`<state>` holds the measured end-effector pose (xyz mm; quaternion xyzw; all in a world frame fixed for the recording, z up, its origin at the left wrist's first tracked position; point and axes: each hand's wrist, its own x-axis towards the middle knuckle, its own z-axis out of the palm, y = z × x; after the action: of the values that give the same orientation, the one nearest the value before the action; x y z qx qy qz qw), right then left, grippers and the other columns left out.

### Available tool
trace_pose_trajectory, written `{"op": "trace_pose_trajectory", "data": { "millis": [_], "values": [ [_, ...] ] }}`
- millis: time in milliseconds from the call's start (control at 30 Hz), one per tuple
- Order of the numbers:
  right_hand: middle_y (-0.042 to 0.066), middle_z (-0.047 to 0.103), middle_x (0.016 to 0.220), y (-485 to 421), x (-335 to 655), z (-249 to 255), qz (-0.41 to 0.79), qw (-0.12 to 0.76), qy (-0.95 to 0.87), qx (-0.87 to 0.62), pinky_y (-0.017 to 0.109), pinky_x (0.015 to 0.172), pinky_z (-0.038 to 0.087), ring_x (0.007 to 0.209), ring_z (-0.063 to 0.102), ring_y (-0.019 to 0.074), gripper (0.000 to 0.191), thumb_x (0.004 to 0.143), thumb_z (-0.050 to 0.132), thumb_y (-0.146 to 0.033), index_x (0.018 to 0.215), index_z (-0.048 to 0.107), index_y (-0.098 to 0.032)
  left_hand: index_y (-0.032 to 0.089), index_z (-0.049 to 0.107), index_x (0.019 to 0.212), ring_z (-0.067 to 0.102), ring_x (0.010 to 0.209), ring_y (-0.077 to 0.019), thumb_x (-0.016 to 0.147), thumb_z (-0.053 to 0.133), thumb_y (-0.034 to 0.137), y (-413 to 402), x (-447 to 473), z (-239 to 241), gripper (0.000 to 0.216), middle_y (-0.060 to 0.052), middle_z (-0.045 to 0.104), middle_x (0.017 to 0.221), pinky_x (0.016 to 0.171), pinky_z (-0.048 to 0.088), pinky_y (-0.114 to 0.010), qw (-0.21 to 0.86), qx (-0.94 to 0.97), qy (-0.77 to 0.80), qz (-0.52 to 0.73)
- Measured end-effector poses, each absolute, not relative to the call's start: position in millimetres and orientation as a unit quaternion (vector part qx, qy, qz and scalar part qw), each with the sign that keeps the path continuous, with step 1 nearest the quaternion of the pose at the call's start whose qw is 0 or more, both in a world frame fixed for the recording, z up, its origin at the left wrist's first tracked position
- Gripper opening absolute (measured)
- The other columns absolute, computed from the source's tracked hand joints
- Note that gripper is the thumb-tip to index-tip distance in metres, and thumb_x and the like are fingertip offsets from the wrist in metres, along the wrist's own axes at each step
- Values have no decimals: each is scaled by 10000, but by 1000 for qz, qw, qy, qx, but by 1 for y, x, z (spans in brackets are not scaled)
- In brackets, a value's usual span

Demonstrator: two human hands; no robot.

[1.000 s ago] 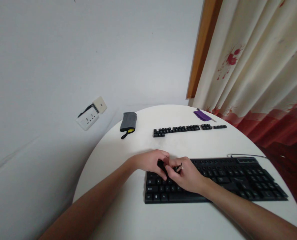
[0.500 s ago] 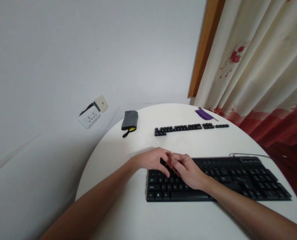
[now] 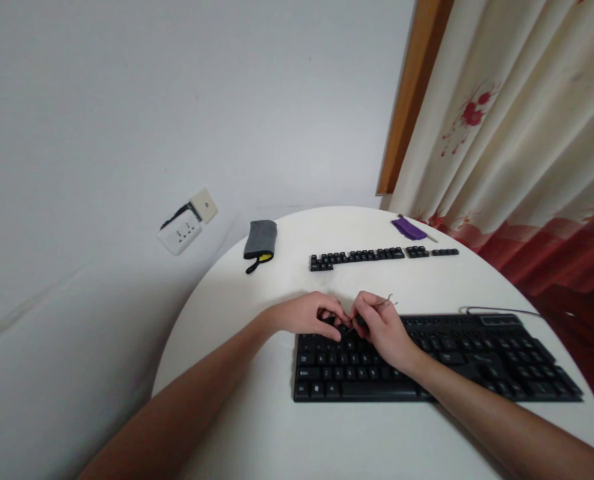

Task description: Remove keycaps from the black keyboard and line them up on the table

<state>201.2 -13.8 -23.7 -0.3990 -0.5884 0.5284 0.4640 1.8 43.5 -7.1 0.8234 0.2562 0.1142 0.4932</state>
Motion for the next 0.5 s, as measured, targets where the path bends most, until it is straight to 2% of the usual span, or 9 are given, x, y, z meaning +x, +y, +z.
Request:
{"op": "trace_pose_trajectory", "data": {
  "millis": [100, 167, 333, 500],
  "values": [
    [-47, 471, 536, -16, 203, -23, 479, 501, -594, -407, 237, 494, 314, 497, 404, 101, 362, 990, 458, -402, 711, 549, -191, 167, 750, 1022, 607, 759, -142, 846, 715, 358, 44, 2, -11, 262, -26, 709, 847, 694, 445, -236, 534, 786, 274, 149],
    [-40, 480, 569, -17, 204, -22, 456, 514, -602, -408, 242, 519, 329, 526, 420, 107, 362, 1001, 450, -400, 724, 553, -191, 160, 745, 1026, 640, 804, -152, 856, 704, 349, 44, 4, -14, 257, -43, 733, 909, 743, 470, -253, 562, 756, 283, 180],
    [-30, 498, 632, -15, 204, -24, 419, 526, -613, -415, 252, 579, 358, 578, 442, 117, 341, 1017, 433, -379, 756, 553, -195, 141, 728, 1059, 674, 920, -193, 736, 819, 287, 45, 8, -22, 366, -85, 741, 997, 863, 497, -314, 577, 693, 324, 287],
    [-33, 484, 640, -15, 203, -26, 397, 514, -631, -424, 254, 599, 364, 598, 452, 124, 304, 1021, 416, -361, 806, 559, -199, 141, 692, 1131, 654, 857, -170, 681, 855, 251, 45, 9, -22, 491, -68, 718, 946, 803, 495, -300, 587, 677, 326, 301]
  ]
}}
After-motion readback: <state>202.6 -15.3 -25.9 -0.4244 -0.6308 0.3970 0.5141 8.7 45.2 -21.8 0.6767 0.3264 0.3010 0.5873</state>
